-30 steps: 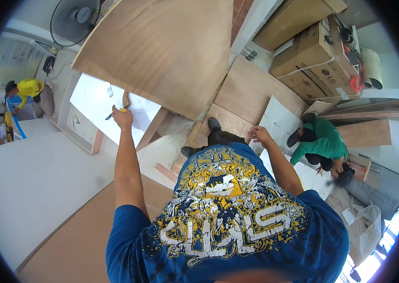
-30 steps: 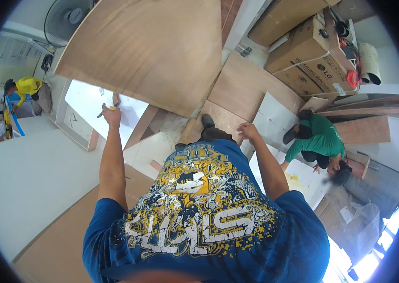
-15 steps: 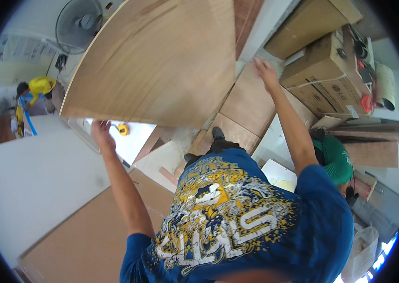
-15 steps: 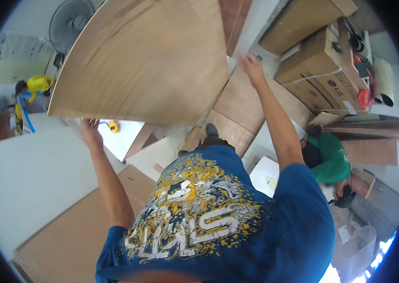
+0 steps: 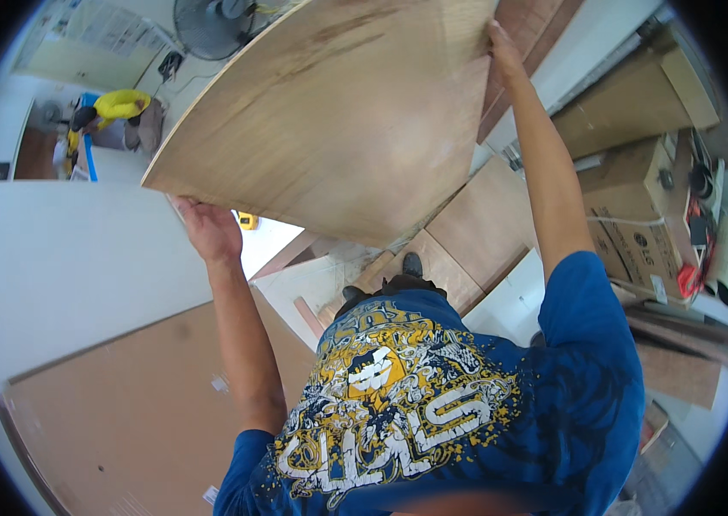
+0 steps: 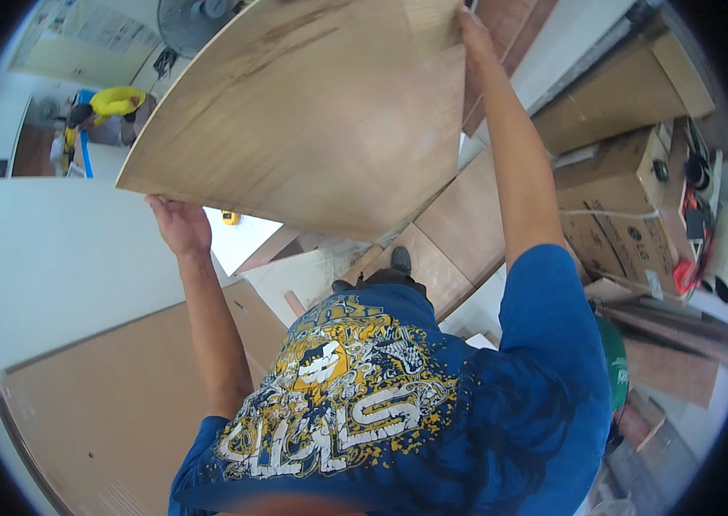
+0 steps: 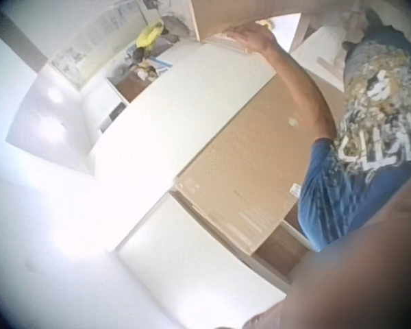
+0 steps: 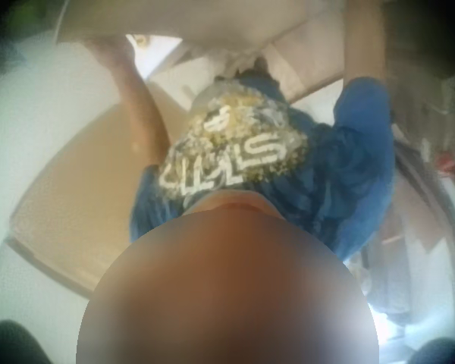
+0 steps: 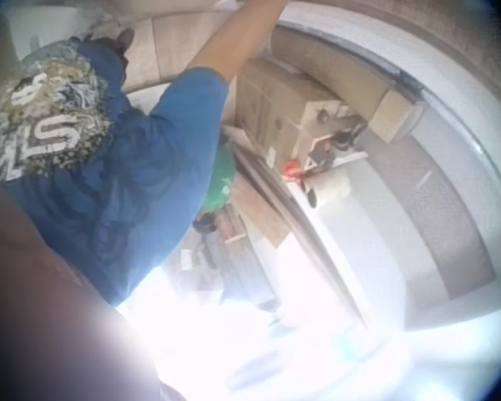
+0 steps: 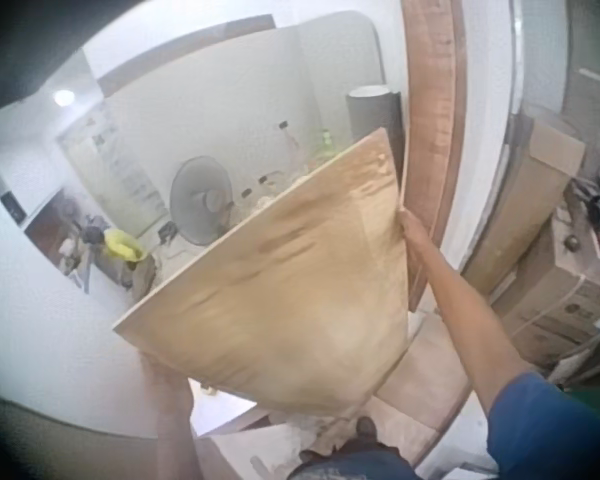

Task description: The person measures a wall and a wooden panel using a tape measure, then positions the panel against the wall to check fit. They handle the panel and tape measure throughout the process.

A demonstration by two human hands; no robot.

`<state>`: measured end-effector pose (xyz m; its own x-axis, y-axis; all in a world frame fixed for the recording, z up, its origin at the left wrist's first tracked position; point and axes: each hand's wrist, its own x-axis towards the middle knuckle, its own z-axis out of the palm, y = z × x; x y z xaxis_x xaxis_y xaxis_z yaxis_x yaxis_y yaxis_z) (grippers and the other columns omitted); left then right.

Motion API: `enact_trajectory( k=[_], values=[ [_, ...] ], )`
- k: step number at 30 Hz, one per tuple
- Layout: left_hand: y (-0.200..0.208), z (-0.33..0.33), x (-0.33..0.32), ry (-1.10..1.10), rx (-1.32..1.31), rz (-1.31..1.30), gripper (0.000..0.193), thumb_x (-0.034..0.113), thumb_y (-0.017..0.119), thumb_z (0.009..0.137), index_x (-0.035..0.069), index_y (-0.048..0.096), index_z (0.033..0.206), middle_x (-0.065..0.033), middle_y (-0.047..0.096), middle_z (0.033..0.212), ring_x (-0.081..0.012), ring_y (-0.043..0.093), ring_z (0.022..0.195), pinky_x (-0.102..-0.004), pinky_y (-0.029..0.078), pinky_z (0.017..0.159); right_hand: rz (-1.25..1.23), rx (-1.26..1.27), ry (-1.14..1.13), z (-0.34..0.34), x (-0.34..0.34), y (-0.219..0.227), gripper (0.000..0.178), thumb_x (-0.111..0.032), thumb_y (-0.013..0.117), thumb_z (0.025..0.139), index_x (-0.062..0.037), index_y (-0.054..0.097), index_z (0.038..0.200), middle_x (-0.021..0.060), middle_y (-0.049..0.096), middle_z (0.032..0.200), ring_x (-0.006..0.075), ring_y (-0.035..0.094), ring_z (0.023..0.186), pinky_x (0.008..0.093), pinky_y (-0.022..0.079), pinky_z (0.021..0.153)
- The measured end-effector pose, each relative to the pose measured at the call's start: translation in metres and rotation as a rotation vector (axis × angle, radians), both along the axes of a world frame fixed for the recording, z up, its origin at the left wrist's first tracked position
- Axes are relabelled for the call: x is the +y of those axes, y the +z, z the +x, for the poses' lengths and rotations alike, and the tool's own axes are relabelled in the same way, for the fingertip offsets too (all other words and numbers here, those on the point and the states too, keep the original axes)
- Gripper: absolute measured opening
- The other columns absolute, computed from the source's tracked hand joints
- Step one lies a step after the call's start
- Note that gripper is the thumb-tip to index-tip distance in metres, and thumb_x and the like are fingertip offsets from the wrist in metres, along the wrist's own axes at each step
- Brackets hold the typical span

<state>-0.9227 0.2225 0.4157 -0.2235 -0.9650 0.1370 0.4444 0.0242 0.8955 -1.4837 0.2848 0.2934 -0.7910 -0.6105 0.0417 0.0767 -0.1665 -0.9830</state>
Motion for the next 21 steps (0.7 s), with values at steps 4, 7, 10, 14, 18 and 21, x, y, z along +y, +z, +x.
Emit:
enact_trajectory(
  k=[4, 7, 10, 14, 18, 21],
  values=[
    [-0.003, 0.011, 0.013, 0.056, -0.048, 0.024, 0.06, 0.051, 0.028, 0.101, 0.01, 0.032, 0.145, -0.0072, 0.037, 0.15, -0.0239, 0.035, 0.137, -0.043, 0.026, 0.114, 0.055, 0.163, 0.025, -0.014, -0.005, -0.04, 0.044, -0.035, 0.051, 0.099, -0.0075, 0.052, 0.133, 0.0051, 0.055, 0.127, 0.0184, 0.049, 0.119, 0.0322, 0.036, 0.103],
    [-0.013, 0.011, 0.013, -0.034, -0.11, -0.02, 0.061, 0.051, 0.03, 0.101, 0.007, 0.034, 0.144, -0.0069, 0.039, 0.149, -0.0227, 0.035, 0.137, -0.0434, 0.024, 0.115, -0.102, 0.012, 0.076, -0.069, 0.028, -0.081, 0.051, -0.037, 0.05, 0.1, -0.0078, 0.041, 0.14, 0.0088, 0.05, 0.136, 0.0234, 0.044, 0.127, 0.0397, 0.035, 0.106],
    [-0.027, 0.013, 0.029, 0.059, -0.306, 0.028, 0.053, 0.048, 0.034, 0.101, 0.005, 0.045, 0.131, -0.0088, 0.05, 0.133, -0.0194, 0.045, 0.123, -0.0377, 0.034, 0.105, -0.158, -0.05, -0.005, -0.062, 0.056, -0.079, 0.047, -0.036, 0.05, 0.1, -0.0074, 0.045, 0.136, 0.0093, 0.049, 0.136, 0.0247, 0.047, 0.124, 0.0407, 0.036, 0.105],
    [-0.003, 0.02, 0.08, 0.079, -0.482, 0.024, 0.054, 0.053, 0.035, 0.101, 0.004, 0.057, 0.098, 0.0008, 0.056, 0.083, -0.0093, 0.049, 0.074, -0.0265, 0.042, 0.065, -0.022, -0.074, -0.056, -0.017, 0.081, -0.032, 0.052, -0.034, 0.052, 0.096, -0.0061, 0.042, 0.139, 0.0093, 0.047, 0.139, 0.0249, 0.043, 0.129, 0.042, 0.031, 0.108],
    [-0.008, 0.026, 0.099, 0.115, -0.546, -0.13, 0.058, 0.055, 0.034, 0.101, 0.002, 0.055, 0.087, 0.002, 0.05, 0.082, -0.0073, 0.041, 0.076, -0.0255, 0.037, 0.068, 0.006, -0.053, -0.065, -0.005, 0.103, -0.004, 0.055, -0.037, 0.053, 0.095, -0.0058, 0.041, 0.139, 0.0092, 0.046, 0.139, 0.0245, 0.042, 0.129, 0.0427, 0.029, 0.108],
    [-0.02, 0.041, 0.113, 0.096, -0.527, -0.143, 0.052, 0.052, 0.038, 0.101, 0.004, 0.053, 0.086, 0.003, 0.046, 0.081, -0.0077, 0.04, 0.078, -0.0246, 0.037, 0.07, -0.025, -0.04, -0.011, 0.012, 0.117, 0.01, 0.059, -0.041, 0.055, 0.095, -0.0055, 0.041, 0.139, 0.0092, 0.046, 0.139, 0.0241, 0.041, 0.129, 0.0426, 0.028, 0.108]
  ],
)
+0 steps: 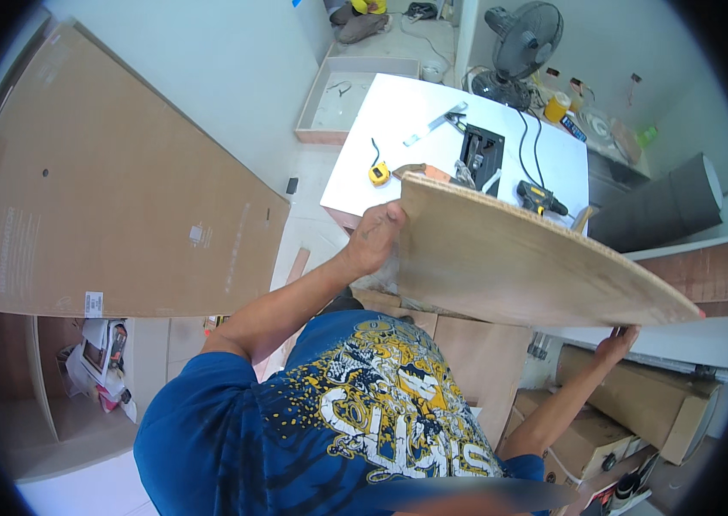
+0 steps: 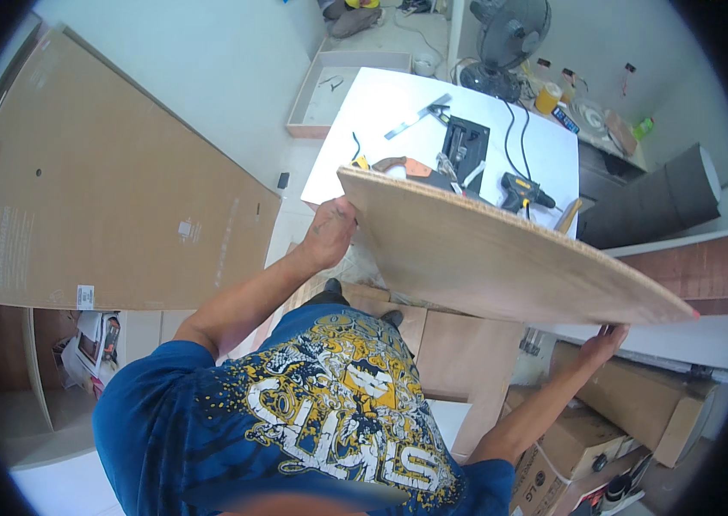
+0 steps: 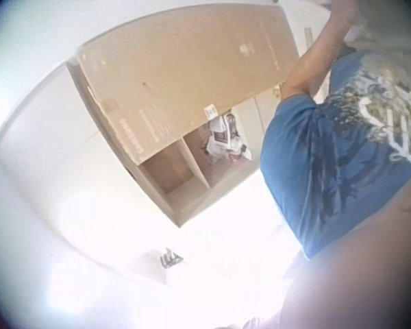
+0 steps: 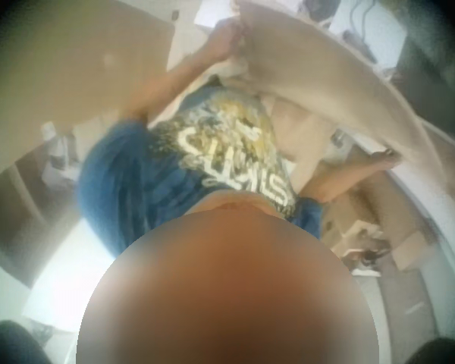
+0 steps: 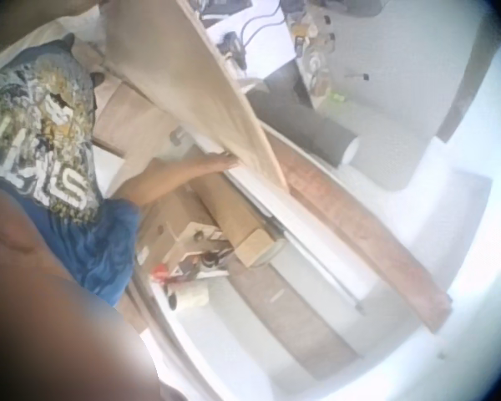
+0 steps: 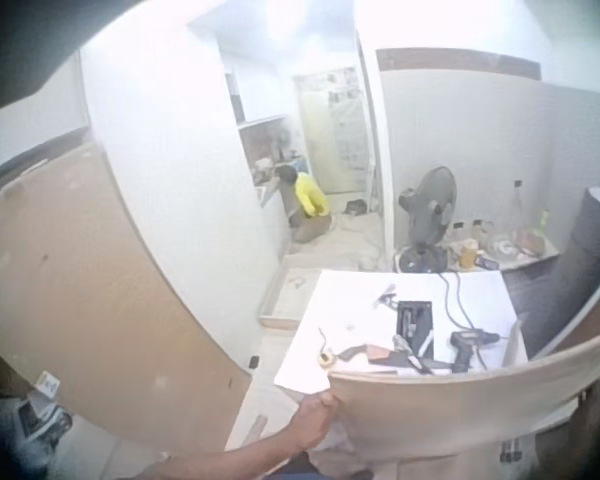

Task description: The person measures a wall and a wooden panel using a tape measure, then positions the panel against the wall to check fit. They handle the panel and tape measure throughout the process.

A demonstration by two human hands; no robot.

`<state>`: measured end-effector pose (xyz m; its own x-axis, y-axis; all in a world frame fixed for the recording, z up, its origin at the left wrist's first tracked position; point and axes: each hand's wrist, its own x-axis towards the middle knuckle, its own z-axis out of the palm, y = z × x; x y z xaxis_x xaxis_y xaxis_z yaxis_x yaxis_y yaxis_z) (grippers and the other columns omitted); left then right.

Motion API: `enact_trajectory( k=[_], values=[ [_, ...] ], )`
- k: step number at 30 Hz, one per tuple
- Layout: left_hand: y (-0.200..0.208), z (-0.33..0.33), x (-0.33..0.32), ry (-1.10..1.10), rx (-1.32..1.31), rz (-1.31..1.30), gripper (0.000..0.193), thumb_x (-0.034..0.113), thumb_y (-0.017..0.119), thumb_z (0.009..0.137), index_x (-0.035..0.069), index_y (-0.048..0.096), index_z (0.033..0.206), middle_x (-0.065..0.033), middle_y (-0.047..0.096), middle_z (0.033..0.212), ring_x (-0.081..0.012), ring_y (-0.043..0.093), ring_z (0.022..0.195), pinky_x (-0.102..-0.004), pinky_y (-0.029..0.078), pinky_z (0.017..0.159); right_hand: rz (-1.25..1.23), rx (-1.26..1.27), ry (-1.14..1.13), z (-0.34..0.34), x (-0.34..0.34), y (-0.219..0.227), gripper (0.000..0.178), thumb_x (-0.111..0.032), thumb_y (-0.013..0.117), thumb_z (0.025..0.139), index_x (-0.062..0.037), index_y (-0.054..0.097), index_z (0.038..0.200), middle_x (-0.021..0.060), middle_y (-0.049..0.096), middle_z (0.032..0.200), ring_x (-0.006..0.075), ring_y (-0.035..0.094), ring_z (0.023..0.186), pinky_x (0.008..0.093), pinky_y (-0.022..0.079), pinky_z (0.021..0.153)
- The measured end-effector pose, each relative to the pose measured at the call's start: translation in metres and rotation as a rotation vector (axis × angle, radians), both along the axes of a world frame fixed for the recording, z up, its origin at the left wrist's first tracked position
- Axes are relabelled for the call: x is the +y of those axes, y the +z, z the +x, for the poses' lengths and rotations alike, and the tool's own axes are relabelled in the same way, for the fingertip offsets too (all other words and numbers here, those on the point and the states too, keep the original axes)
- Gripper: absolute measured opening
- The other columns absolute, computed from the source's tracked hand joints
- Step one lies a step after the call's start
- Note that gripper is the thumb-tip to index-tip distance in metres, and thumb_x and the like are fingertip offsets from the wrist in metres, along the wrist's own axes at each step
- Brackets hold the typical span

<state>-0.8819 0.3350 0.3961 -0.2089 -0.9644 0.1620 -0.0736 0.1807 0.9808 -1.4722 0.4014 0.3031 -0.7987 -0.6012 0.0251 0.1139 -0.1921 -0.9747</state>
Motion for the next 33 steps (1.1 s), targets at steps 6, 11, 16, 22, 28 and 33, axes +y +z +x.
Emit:
enact_trajectory(
  k=[6, 11, 16, 22, 28, 33],
  values=[
    [-0.015, 0.04, 0.014, 0.066, 0.253, 0.09, 0.044, 0.046, 0.042, 0.101, 0.004, 0.056, 0.097, 0.0007, 0.053, 0.086, -0.0095, 0.047, 0.084, -0.0269, 0.039, 0.075, -0.12, 0.023, 0.156, 0.022, 0.015, 0.006, 0.069, -0.05, 0.057, 0.093, -0.0041, 0.038, 0.141, 0.01, 0.043, 0.141, 0.0247, 0.039, 0.13, 0.0414, 0.029, 0.108],
    [-0.009, 0.082, 0.012, 0.1, 0.465, 0.024, 0.051, 0.047, 0.042, 0.101, 0.004, 0.053, 0.123, -0.0094, 0.06, 0.115, -0.0198, 0.053, 0.11, -0.0365, 0.039, 0.097, -0.198, 0.038, 0.187, 0.051, 0.018, 0.006, 0.066, -0.046, 0.054, 0.095, -0.0023, 0.037, 0.142, 0.0121, 0.044, 0.142, 0.0251, 0.04, 0.13, 0.0408, 0.029, 0.109],
    [-0.004, 0.129, 0.022, 0.227, 0.523, 0.004, 0.062, 0.054, 0.037, 0.099, 0.004, 0.043, 0.134, -0.0097, 0.053, 0.132, -0.0225, 0.048, 0.123, -0.0437, 0.034, 0.104, -0.263, 0.035, 0.344, 0.093, 0.024, 0.026, 0.061, -0.042, 0.056, 0.096, 0.0032, 0.045, 0.136, 0.0128, 0.051, 0.135, 0.0238, 0.045, 0.125, 0.0393, 0.032, 0.108],
    [-0.007, 0.19, 0.025, 0.364, 0.61, -0.019, 0.062, 0.057, 0.037, 0.097, 0.009, 0.043, 0.135, -0.0066, 0.052, 0.132, -0.0238, 0.046, 0.124, -0.0445, 0.034, 0.106, -0.06, 0.152, 0.524, 0.109, 0.037, 0.014, 0.047, -0.025, 0.064, 0.089, 0.0037, 0.054, 0.125, 0.0083, 0.058, 0.123, 0.0198, 0.053, 0.111, 0.0346, 0.039, 0.1],
    [-0.015, 0.236, 0.017, 0.61, 0.743, -0.09, 0.065, 0.057, 0.043, 0.094, 0.009, 0.043, 0.138, -0.0061, 0.052, 0.134, -0.0235, 0.047, 0.124, -0.0431, 0.035, 0.106, 0.494, 0.419, 0.758, 0.139, 0.056, -0.036, 0.056, -0.02, 0.071, 0.075, 0.0042, 0.054, 0.122, 0.0122, 0.059, 0.12, 0.0249, 0.054, 0.111, 0.0355, 0.039, 0.099],
    [-0.024, 0.284, 0.03, 0.677, 0.747, -0.085, 0.061, 0.06, 0.045, 0.092, 0.01, 0.051, 0.128, -0.0053, 0.057, 0.121, -0.022, 0.051, 0.116, -0.0405, 0.038, 0.102, 0.46, 0.381, 0.825, 0.193, 0.051, -0.081, 0.059, -0.031, 0.079, 0.074, 0.0016, 0.057, 0.118, 0.0113, 0.06, 0.118, 0.0242, 0.053, 0.113, 0.0363, 0.039, 0.1]
  ],
)
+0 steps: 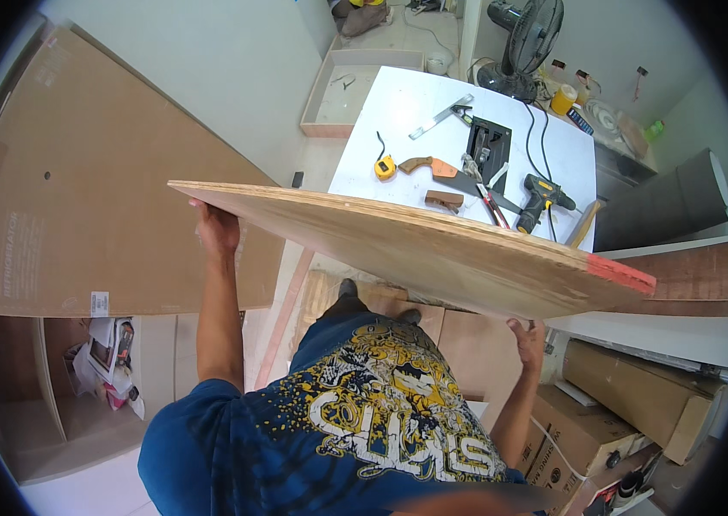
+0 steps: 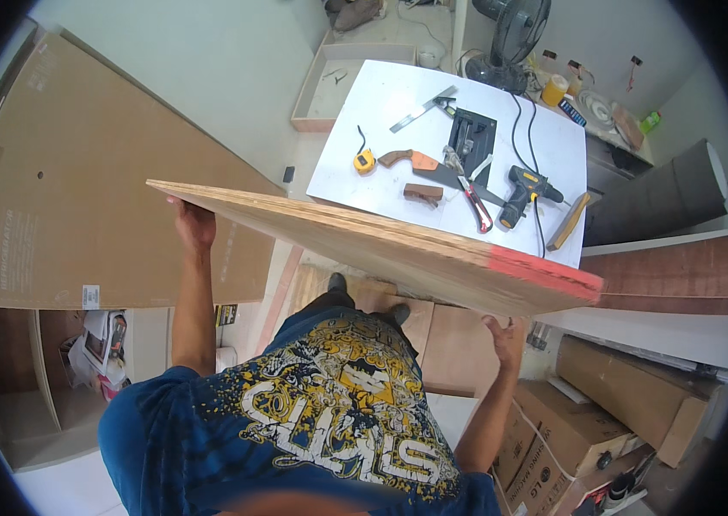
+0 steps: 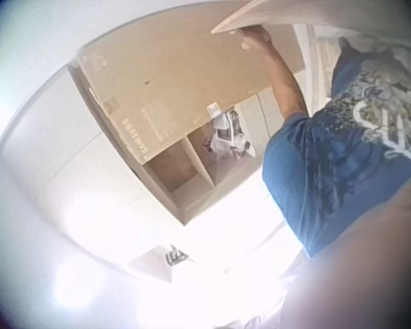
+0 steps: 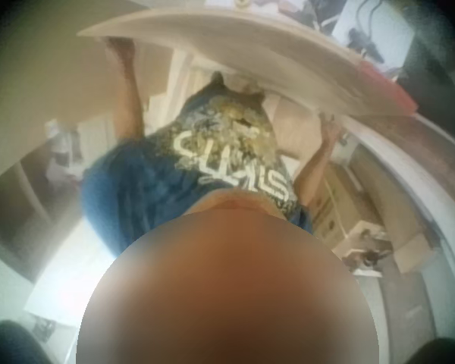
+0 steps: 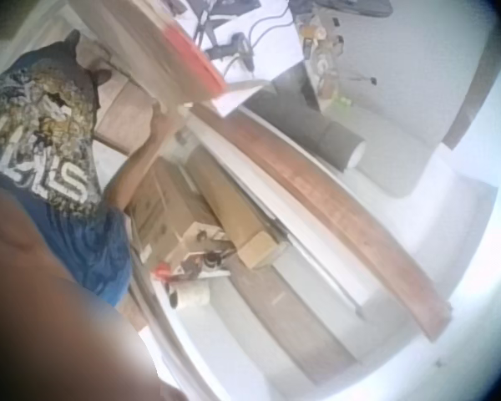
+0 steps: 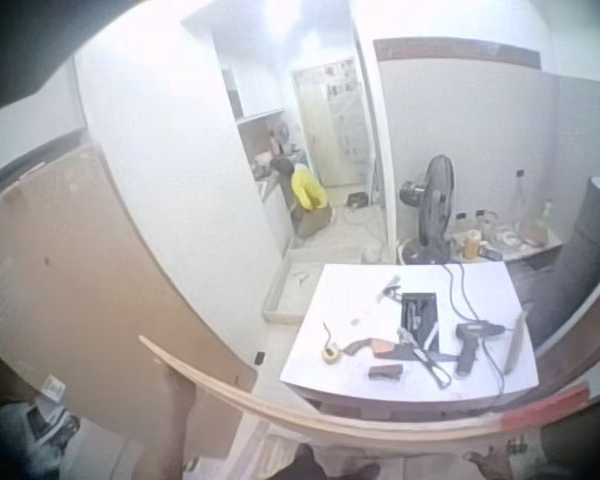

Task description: The person measures a wall and a wooden panel using a tape measure, then positions the panel against the wall to check fit. They handle the panel and tape measure throughout the process.

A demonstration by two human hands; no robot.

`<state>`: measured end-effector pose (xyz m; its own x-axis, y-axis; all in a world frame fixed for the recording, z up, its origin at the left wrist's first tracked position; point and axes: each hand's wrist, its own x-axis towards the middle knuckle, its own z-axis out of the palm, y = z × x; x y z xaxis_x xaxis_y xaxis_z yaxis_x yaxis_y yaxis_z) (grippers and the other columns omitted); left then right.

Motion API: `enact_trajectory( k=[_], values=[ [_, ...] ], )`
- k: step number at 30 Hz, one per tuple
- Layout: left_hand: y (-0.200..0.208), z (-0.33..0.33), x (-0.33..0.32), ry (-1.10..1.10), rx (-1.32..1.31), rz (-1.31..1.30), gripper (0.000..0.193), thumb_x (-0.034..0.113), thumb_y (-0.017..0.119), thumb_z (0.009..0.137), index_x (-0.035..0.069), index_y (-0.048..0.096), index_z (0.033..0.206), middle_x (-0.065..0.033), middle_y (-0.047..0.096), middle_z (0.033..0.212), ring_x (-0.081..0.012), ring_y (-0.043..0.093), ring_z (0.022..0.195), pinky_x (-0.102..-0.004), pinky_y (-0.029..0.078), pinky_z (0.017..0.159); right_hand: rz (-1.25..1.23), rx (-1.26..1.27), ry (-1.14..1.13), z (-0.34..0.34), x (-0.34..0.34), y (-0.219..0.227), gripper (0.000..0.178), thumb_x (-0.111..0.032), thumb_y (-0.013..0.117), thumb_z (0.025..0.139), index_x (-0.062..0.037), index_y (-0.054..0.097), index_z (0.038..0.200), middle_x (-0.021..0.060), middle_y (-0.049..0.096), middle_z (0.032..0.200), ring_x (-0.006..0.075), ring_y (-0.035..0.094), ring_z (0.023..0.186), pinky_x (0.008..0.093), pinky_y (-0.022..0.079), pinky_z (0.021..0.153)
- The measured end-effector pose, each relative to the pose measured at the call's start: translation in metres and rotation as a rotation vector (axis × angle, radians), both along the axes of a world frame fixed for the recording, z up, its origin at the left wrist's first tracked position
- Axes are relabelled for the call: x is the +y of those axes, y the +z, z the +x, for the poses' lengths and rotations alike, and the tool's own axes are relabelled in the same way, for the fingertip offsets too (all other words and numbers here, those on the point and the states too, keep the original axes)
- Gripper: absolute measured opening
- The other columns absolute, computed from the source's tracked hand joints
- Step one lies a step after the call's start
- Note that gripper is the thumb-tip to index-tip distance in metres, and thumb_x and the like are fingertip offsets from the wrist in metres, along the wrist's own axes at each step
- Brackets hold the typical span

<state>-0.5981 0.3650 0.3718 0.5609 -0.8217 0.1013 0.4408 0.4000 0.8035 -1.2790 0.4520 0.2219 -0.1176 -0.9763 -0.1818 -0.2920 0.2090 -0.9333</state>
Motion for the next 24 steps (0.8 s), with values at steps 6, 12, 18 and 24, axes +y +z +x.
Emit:
enact_trajectory(
  k=[6, 12, 18, 24],
  values=[
    [-0.006, 0.024, 0.006, -0.03, 0.018, -0.042, 0.055, 0.058, 0.046, 0.093, 0.012, 0.055, 0.121, -0.0022, 0.06, 0.114, -0.02, 0.053, 0.11, -0.0385, 0.04, 0.098, -0.07, -0.092, -0.03, 0.04, -0.004, 0.008, 0.064, -0.046, 0.079, 0.076, -0.0009, 0.06, 0.115, 0.0094, 0.06, 0.116, 0.0226, 0.052, 0.113, 0.0348, 0.037, 0.099],
    [-0.021, 0.06, 0.004, 0.057, 0.101, -0.016, 0.052, 0.056, 0.047, 0.094, 0.012, 0.055, 0.121, -0.0018, 0.06, 0.113, -0.0191, 0.054, 0.107, -0.038, 0.042, 0.095, -0.134, -0.191, -0.052, 0.056, 0.004, -0.009, 0.081, -0.058, 0.079, 0.07, -0.0026, 0.052, 0.122, 0.0073, 0.055, 0.116, 0.0197, 0.05, 0.11, 0.0341, 0.036, 0.098],
    [-0.065, 0.111, 0.01, -0.084, 0.155, 0.011, 0.077, 0.068, 0.045, 0.089, 0.003, 0.047, 0.132, -0.0087, 0.055, 0.127, -0.023, 0.047, 0.121, -0.0452, 0.03, 0.107, -0.156, -0.079, -0.178, 0.1, 0.01, -0.013, 0.057, -0.059, 0.074, 0.077, -0.0081, 0.058, 0.096, -0.0026, 0.052, 0.09, 0.0107, 0.047, 0.084, 0.0278, 0.039, 0.078],
    [-0.174, 0.15, 0.012, -0.246, 0.327, 0.17, 0.074, 0.072, 0.037, 0.091, 0.007, 0.052, 0.121, -0.0077, 0.057, 0.12, -0.0214, 0.051, 0.108, -0.0405, 0.034, 0.097, -0.163, 0.001, -0.234, 0.14, 0.013, -0.006, 0.055, -0.059, 0.07, 0.08, -0.0073, 0.059, 0.093, -0.0044, 0.051, 0.087, 0.0099, 0.044, 0.081, 0.0279, 0.038, 0.073]
  ],
)
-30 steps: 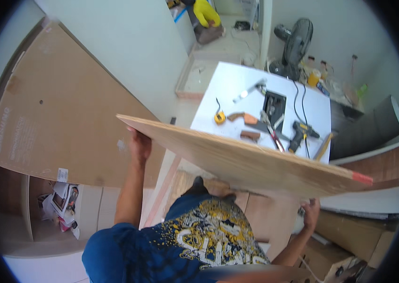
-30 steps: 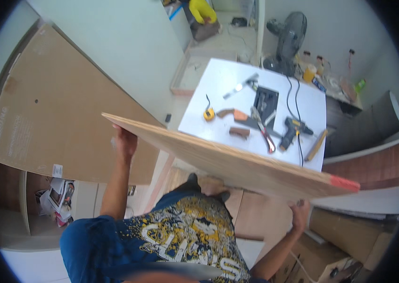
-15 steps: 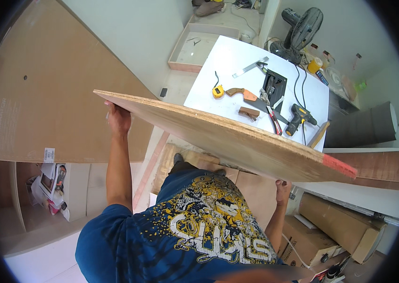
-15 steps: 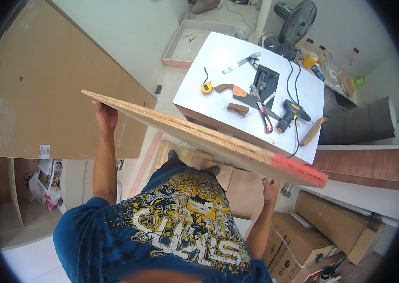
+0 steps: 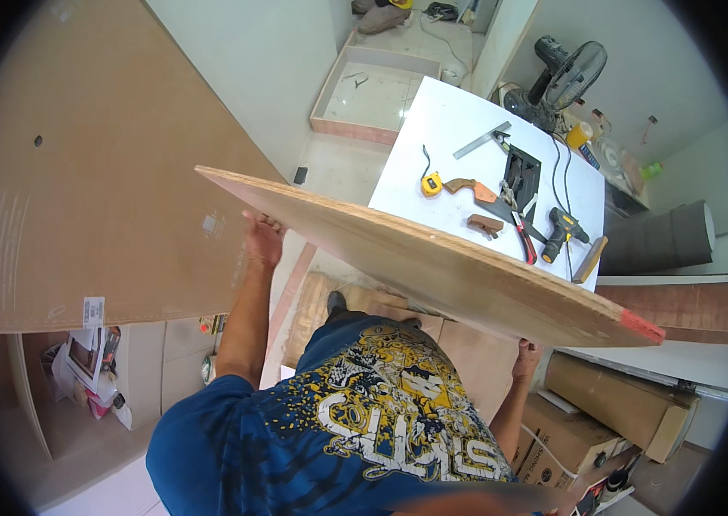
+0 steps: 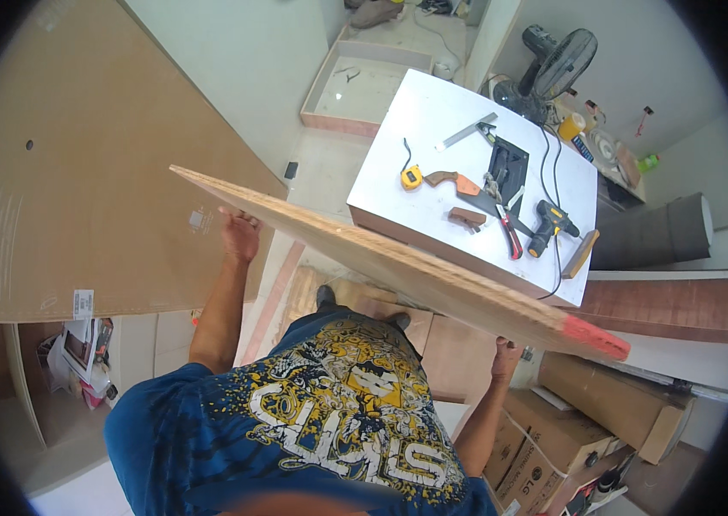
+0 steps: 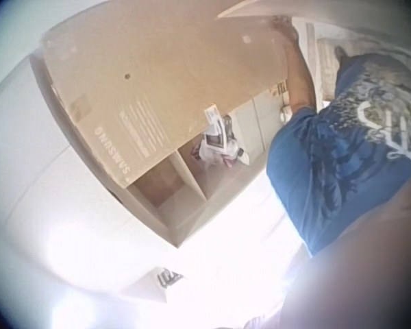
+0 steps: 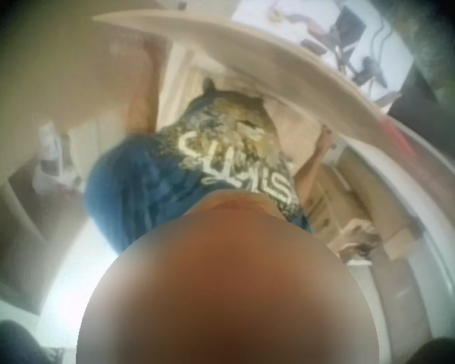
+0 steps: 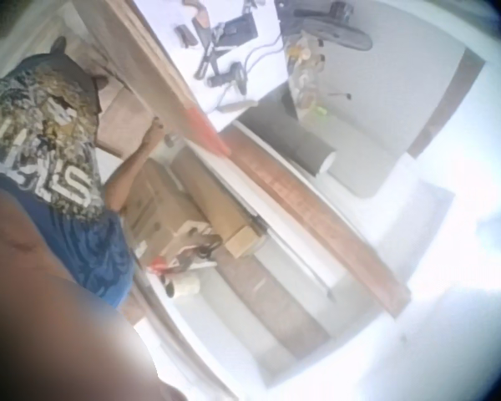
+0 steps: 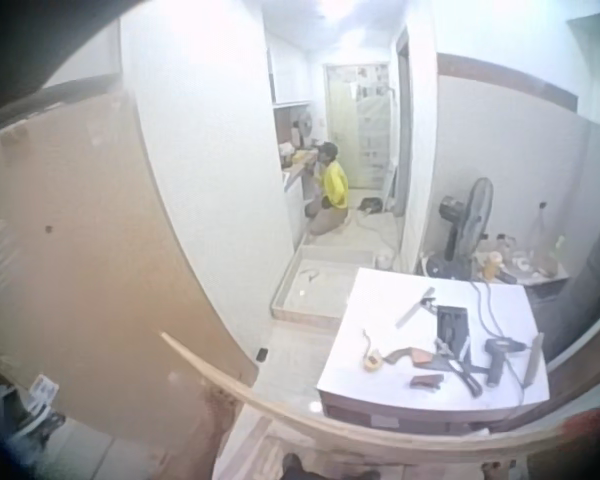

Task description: The person measures a wall and a wooden panel using a tape measure, then positions the panel against the wall to check fit. They handle the panel and tape measure throughout the process.

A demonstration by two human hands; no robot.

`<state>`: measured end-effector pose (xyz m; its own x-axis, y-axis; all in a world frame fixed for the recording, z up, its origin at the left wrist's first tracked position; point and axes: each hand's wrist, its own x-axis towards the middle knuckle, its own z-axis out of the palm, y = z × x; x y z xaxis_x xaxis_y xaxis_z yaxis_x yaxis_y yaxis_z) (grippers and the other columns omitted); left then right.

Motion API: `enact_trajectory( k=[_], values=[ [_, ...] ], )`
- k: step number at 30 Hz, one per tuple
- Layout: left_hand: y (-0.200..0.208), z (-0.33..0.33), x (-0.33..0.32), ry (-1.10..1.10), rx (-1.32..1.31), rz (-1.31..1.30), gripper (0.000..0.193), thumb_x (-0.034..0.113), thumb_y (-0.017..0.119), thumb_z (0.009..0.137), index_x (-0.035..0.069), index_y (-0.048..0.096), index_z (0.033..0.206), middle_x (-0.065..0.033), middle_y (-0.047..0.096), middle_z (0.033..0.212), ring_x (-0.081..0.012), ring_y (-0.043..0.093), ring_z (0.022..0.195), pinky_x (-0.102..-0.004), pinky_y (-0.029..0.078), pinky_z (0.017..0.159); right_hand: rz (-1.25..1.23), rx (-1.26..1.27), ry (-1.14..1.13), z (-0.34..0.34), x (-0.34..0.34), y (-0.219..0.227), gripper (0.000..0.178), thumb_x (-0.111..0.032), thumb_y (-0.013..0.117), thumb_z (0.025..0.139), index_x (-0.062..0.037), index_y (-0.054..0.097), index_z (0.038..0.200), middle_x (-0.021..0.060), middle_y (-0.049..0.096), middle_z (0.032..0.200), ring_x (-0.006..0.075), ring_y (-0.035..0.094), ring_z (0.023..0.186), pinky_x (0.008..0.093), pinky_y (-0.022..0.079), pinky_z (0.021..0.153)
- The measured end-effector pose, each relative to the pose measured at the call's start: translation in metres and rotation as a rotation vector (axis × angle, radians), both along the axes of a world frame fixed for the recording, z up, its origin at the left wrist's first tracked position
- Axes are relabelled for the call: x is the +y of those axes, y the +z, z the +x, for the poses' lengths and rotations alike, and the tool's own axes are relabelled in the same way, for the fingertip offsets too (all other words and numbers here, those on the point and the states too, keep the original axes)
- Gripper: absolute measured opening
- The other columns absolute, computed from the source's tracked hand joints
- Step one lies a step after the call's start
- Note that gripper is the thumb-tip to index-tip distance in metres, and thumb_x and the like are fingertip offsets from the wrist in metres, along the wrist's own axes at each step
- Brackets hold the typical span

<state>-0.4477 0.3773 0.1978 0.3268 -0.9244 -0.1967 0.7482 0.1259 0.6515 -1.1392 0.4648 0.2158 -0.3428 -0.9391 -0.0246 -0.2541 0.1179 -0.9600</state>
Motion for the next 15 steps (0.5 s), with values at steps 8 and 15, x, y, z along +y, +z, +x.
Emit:
enact_trajectory(
  k=[8, 15],
  values=[
    [-0.008, -0.014, -0.018, -0.183, -0.211, 0.223, 0.072, 0.07, 0.035, 0.092, 0.009, 0.05, 0.126, -0.0059, 0.055, 0.124, -0.0202, 0.047, 0.112, -0.0411, 0.033, 0.097, 0.117, -0.038, 0.005, 0.03, 0.019, -0.002, 0.062, -0.046, 0.082, 0.073, -0.0002, 0.06, 0.108, 0.0063, 0.061, 0.107, 0.0182, 0.054, 0.101, 0.0328, 0.04, 0.093],
    [-0.051, 0.019, -0.042, -0.221, -0.217, 0.269, 0.073, 0.068, 0.039, 0.092, 0.01, 0.046, 0.136, -0.0078, 0.053, 0.129, -0.0214, 0.047, 0.117, -0.041, 0.035, 0.099, 0.122, 0.115, 0.139, 0.074, 0.007, 0.018, 0.055, -0.039, 0.084, 0.073, 0.0002, 0.062, 0.104, 0.0074, 0.065, 0.098, 0.0191, 0.058, 0.095, 0.0332, 0.043, 0.09]
  ],
)
